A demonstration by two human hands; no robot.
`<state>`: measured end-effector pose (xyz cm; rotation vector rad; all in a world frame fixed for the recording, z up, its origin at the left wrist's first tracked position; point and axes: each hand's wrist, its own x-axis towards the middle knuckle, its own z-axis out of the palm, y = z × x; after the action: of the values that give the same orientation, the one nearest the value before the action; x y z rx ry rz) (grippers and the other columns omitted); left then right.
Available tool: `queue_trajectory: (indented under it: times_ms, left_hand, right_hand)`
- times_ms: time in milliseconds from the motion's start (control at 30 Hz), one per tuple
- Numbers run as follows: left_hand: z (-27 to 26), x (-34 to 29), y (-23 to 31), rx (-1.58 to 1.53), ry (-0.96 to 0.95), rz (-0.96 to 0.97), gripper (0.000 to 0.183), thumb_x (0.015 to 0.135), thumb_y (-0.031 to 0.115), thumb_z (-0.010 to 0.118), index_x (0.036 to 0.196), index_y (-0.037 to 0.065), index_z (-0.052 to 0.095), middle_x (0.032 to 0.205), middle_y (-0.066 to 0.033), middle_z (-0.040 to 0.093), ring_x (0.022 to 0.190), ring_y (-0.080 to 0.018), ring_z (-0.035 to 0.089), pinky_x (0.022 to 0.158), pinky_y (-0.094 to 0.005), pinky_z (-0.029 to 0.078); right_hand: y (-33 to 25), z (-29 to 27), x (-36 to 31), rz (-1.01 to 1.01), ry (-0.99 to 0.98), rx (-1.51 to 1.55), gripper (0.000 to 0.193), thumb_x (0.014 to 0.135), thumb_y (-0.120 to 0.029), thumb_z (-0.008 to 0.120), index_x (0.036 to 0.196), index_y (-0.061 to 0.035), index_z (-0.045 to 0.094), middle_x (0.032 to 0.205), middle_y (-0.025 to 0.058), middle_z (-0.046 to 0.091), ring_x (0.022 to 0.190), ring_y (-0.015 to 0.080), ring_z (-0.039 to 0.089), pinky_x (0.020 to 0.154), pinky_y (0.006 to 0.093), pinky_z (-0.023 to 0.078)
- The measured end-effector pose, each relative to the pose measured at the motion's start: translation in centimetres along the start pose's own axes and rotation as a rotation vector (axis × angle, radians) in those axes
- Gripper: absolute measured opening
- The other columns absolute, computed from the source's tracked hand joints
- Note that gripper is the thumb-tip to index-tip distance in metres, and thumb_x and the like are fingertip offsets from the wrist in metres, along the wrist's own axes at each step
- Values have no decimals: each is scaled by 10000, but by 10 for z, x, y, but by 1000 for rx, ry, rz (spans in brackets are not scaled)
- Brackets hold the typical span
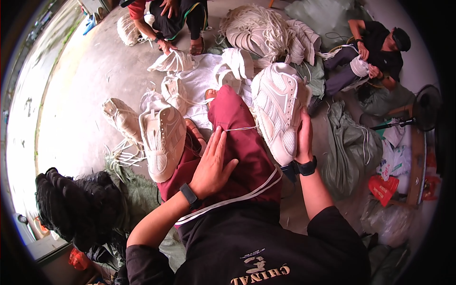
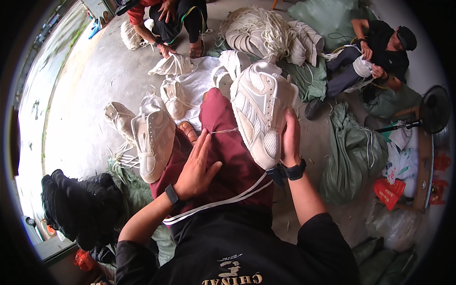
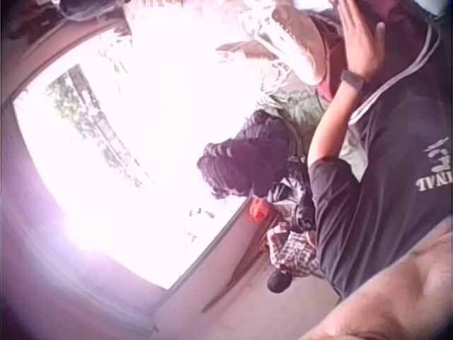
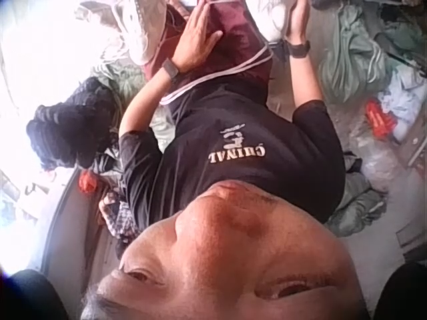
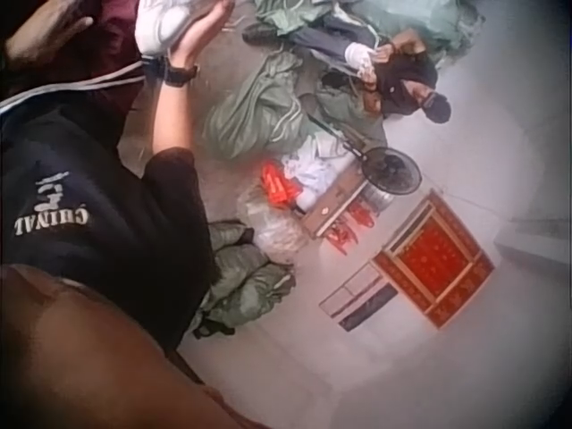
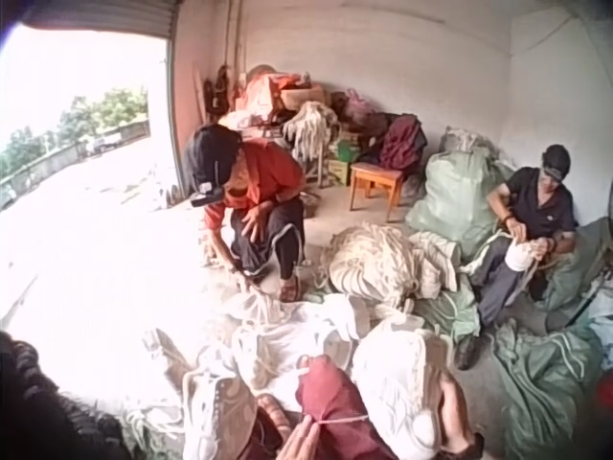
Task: Lacing and assembling white shoe components while sitting on the floor.
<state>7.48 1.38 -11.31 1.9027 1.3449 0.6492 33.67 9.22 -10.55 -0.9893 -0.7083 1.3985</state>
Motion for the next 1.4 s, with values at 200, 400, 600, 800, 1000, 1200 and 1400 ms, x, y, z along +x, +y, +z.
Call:
queue_trajectory:
  times_ms: [200,400,600,800,1000,1200,1400]
  left_hand:
    - [-7,-7,18,-2,-28,111,709,850,138,642,1439,-23,282,1453,-234,335,1334,-388,356,1111,-433,317]
    - [-4,-8,14,-36,80,75,578,796,57,662,1330,29,445,1308,-186,480,1240,-366,449,1054,-439,371]
    - [3,-3,14,52,-122,206,710,826,129,671,1442,40,330,1537,-206,222,1422,-376,227,1146,-448,252]
    - [16,0,-30,-99,126,-210,849,933,311,580,1485,-70,59,1547,-306,34,1460,-392,70,1175,-411,163]
    - [4,-4,15,153,-129,213,851,915,316,610,1501,-31,98,1556,-280,78,1466,-380,66,1175,-428,138]
    - [31,7,-46,-339,151,-348,841,949,367,548,1478,-88,77,1537,-329,34,1453,-401,93,1176,-417,155]
    - [23,4,-11,-47,18,-6,821,953,387,534,1488,-60,102,1523,-346,93,1452,-396,124,1166,-422,173]
  right_hand:
    - [-4,5,-4,7,7,36,484,1012,-390,384,1287,-3,477,1214,80,567,1059,153,557,932,315,432]
    - [-5,-2,-8,8,-27,120,505,1017,-400,364,1326,-8,443,1240,85,559,1089,155,556,952,325,437]
    - [-10,2,-15,18,-45,177,522,1013,-416,363,1357,-28,421,1268,85,553,1113,178,556,968,334,434]
    - [-9,-19,-15,-435,-107,-458,500,1020,-353,307,1368,-17,434,1267,105,577,1096,200,593,916,344,499]
    - [12,-50,-14,-243,35,-396,702,955,-533,301,1358,29,420,1139,167,613,874,260,648,737,366,556]
    - [12,-63,-18,-199,-15,-681,823,903,-653,292,1350,24,428,1030,208,636,787,306,652,679,399,566]
    - [-11,-17,-25,-404,-30,-568,520,1000,-394,326,1312,-3,471,1163,128,622,975,228,650,835,379,566]
